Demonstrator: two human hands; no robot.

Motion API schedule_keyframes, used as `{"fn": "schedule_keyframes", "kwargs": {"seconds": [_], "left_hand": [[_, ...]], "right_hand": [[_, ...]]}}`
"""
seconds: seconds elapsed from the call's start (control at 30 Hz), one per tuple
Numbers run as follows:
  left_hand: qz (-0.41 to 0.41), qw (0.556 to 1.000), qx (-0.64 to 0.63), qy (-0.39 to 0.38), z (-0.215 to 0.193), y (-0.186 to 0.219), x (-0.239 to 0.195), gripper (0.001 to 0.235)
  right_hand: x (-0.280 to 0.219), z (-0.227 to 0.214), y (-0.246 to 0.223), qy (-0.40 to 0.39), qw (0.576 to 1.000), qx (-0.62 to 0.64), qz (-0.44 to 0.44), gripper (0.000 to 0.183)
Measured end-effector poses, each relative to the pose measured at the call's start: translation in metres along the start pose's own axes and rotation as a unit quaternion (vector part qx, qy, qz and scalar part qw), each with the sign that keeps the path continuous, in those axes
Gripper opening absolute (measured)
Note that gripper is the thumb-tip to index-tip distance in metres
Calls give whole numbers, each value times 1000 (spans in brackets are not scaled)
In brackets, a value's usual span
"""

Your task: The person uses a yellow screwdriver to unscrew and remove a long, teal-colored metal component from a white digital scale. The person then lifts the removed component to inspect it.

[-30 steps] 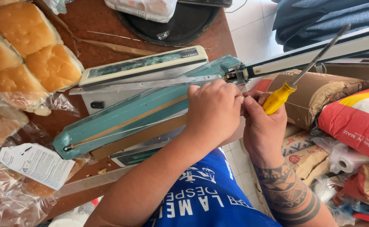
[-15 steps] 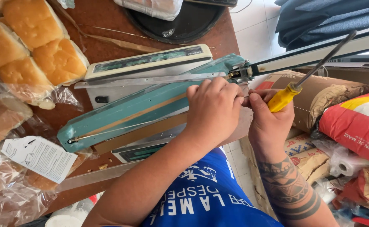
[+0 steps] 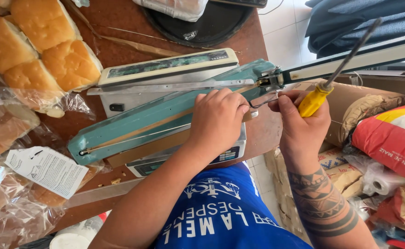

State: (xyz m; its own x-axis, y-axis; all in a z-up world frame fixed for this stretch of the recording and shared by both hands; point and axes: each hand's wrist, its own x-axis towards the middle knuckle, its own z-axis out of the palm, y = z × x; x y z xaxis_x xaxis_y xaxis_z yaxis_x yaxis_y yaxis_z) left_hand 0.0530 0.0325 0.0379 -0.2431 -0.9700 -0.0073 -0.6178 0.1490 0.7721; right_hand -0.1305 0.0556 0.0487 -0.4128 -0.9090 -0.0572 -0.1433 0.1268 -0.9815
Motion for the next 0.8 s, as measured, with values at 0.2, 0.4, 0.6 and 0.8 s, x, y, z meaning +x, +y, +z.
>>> {"fn": "schedule_keyframes", "kwargs": {"seconds": [0.2, 0.4, 0.6, 0.8], "left_hand": [[5, 1000, -3, 13, 3, -5, 5, 7], [-14, 1000, -4, 15, 4, -10, 9, 8], [-32, 999, -9, 4, 7, -13, 11, 7], [-43, 999, -23, -6, 6, -15, 15, 7]], "right_hand": [[3, 5, -6, -18, 999, -38, -1, 23], [6, 12, -16, -30, 997, -65, -1, 17], [8, 16, -24, -31, 996, -79, 5, 13], [8, 16, -25, -21, 997, -80, 12, 13]]}}
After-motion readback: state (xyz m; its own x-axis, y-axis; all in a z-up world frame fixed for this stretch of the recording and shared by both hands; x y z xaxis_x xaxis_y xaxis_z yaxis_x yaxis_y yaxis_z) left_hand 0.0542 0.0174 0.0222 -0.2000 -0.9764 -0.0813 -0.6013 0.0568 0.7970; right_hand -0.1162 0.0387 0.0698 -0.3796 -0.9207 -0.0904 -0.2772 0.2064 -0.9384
